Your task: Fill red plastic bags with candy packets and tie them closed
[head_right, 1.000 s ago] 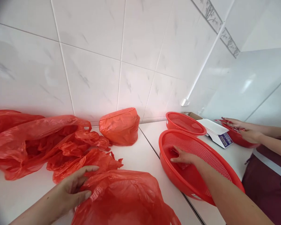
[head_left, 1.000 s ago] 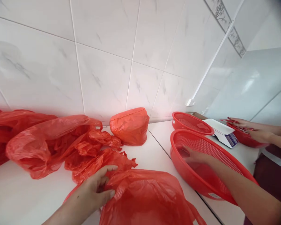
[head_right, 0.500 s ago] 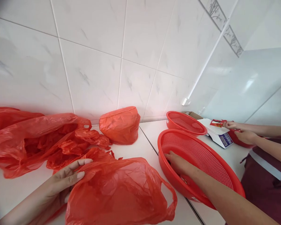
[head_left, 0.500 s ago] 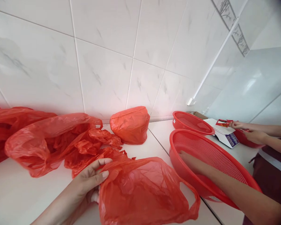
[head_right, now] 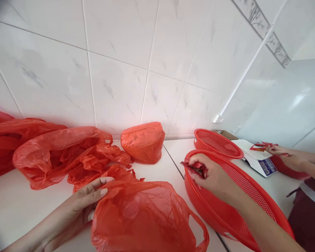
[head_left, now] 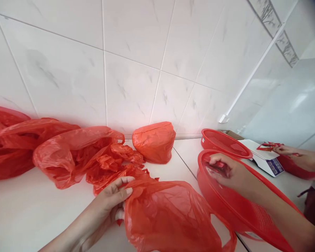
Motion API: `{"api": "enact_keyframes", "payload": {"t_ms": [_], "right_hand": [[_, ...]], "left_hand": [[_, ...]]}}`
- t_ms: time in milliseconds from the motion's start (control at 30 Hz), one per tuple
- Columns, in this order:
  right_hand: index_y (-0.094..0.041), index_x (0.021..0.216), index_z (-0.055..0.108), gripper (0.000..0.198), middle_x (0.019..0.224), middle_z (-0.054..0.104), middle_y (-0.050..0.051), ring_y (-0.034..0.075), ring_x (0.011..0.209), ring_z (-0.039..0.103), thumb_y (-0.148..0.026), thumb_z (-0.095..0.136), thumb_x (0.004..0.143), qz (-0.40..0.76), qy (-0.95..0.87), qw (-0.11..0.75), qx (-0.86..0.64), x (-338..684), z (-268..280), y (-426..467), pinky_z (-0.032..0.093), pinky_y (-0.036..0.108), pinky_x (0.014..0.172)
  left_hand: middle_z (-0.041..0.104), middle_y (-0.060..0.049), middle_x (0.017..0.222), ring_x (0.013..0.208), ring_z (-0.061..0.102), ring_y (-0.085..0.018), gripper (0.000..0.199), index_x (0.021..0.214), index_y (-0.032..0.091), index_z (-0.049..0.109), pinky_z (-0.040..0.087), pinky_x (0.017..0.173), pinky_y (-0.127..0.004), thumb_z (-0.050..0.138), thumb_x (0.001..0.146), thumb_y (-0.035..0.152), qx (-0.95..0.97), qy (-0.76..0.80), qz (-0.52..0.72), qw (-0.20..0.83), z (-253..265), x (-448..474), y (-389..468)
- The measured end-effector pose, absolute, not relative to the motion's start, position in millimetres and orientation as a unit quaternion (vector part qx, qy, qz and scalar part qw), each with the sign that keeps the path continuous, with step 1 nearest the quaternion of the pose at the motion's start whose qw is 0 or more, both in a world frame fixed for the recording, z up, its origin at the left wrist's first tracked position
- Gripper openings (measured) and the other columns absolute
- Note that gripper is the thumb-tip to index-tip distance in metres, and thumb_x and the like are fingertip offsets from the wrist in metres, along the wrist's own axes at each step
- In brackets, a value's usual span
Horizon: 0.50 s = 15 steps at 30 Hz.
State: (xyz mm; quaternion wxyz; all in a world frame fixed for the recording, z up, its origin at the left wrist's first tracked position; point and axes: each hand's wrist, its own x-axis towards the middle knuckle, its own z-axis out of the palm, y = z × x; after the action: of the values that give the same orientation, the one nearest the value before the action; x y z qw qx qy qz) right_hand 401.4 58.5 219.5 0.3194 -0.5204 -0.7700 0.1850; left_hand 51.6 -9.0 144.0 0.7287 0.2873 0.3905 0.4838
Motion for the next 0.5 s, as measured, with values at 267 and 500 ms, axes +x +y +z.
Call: {"api": "enact_keyframes", "payload": {"t_ms": [267,500], "right_hand": [[-0.029,0.103,0.061,0.034,0.107,0.056,0.0,0.014,0.087,0.055,-0.013,0.058,0.073,0.239,-0.904,0.059,-0.349,296,207,14,0.045,0.025,0.075],[-0.023,0.09,0.064,0.017,0.09,0.066,0.001,0.017,0.084,0.06,-0.033,0.055,0.08,0.221,-0.772,0.186,-0.567,370,233,62,0.045,0.028,0.073]], "left_hand": [[0.066,-0.002,0.089,0.059,0.058,-0.009,0.046,0.11,0.025,0.054,0.046,0.053,-0.019,0.076,0.071,0.036,0.307,0.41,0.468,0.721,143,54,-12],[0.067,0.0,0.086,0.062,0.062,-0.014,0.052,0.111,0.027,0.052,0.05,0.054,-0.023,0.079,0.067,0.037,0.309,0.435,0.459,0.71,144,52,-11]]}}
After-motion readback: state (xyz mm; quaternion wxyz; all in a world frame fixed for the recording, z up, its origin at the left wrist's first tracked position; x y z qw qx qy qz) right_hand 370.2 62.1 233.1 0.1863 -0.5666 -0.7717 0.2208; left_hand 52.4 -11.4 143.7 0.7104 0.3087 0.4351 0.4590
